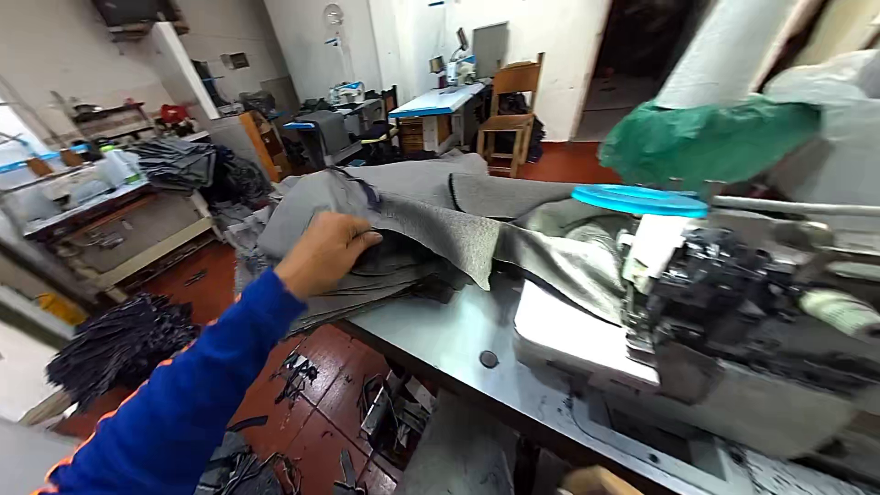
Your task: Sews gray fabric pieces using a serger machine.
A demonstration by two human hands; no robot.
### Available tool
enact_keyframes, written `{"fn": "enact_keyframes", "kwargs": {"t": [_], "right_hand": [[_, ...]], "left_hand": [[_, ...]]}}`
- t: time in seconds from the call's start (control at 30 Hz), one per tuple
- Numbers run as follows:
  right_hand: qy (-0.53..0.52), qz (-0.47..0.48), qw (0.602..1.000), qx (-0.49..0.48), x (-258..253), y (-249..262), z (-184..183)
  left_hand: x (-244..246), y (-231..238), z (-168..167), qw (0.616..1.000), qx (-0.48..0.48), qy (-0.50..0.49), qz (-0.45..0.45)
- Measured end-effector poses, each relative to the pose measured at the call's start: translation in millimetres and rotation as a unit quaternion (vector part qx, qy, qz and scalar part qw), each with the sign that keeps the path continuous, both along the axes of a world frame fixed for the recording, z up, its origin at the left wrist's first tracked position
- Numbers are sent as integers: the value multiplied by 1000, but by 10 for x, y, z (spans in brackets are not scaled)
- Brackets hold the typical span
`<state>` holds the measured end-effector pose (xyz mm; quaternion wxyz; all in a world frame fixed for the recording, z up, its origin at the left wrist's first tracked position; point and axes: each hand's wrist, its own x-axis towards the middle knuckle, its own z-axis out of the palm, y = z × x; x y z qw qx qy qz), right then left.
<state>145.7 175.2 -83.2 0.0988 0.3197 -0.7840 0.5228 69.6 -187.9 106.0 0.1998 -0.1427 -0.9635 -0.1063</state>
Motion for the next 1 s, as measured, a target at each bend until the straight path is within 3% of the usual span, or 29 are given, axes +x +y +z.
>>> {"fn": "enact_keyframes", "kwargs": {"t": [0.13, 0.23, 0.33, 0.43, 0.5, 0.53, 0.6, 0.67, 0.7, 0.77, 0.83, 0.9, 1.0], "right_hand": [[-111, 85, 980, -139, -166, -309, -48], [-243, 12, 932, -268, -191, -665, -46], [-311, -122, 906, -261, -160, -866, 3], [-397, -78, 845, -350, -13, -753, -85], [-433, -27, 823, -366, 34, -526, -208], [-426, -5, 834, -349, 37, -391, -264], [-351, -7, 906, -237, 53, -110, -203], [-213, -86, 970, -77, 58, 320, 121], [-127, -164, 978, -9, 32, 607, 295], [9, -344, 934, 97, -56, 1323, 669], [64, -462, 865, 182, -198, 2046, 1119], [17, -512, 821, 252, -483, 2556, 1514], [-128, -485, 789, 355, -1156, 3017, 1783]], "left_hand": [[92, 1278, -578, 969, 216, -86, -80], [-97, 1884, -1020, 942, 302, -75, -124], [-191, 1963, -1270, 948, 217, 64, -224], [-246, 1674, -1470, 940, 126, 53, -313], [-246, 1481, -1541, 952, 96, 49, -286], [-240, 1426, -1538, 959, 86, 59, -263], [-252, 1385, -1484, 969, 41, 85, -227], [-304, 1463, -1387, 971, 12, 104, -215], [-329, 1541, -1317, 971, 5, 112, -213], [-396, 1747, -1266, 967, 6, 133, -216], [-521, 1938, -1322, 963, 28, 152, -220], [-620, 2025, -1358, 967, 41, 139, -212], [-645, 2031, -1371, 967, 24, 139, -211]]}}
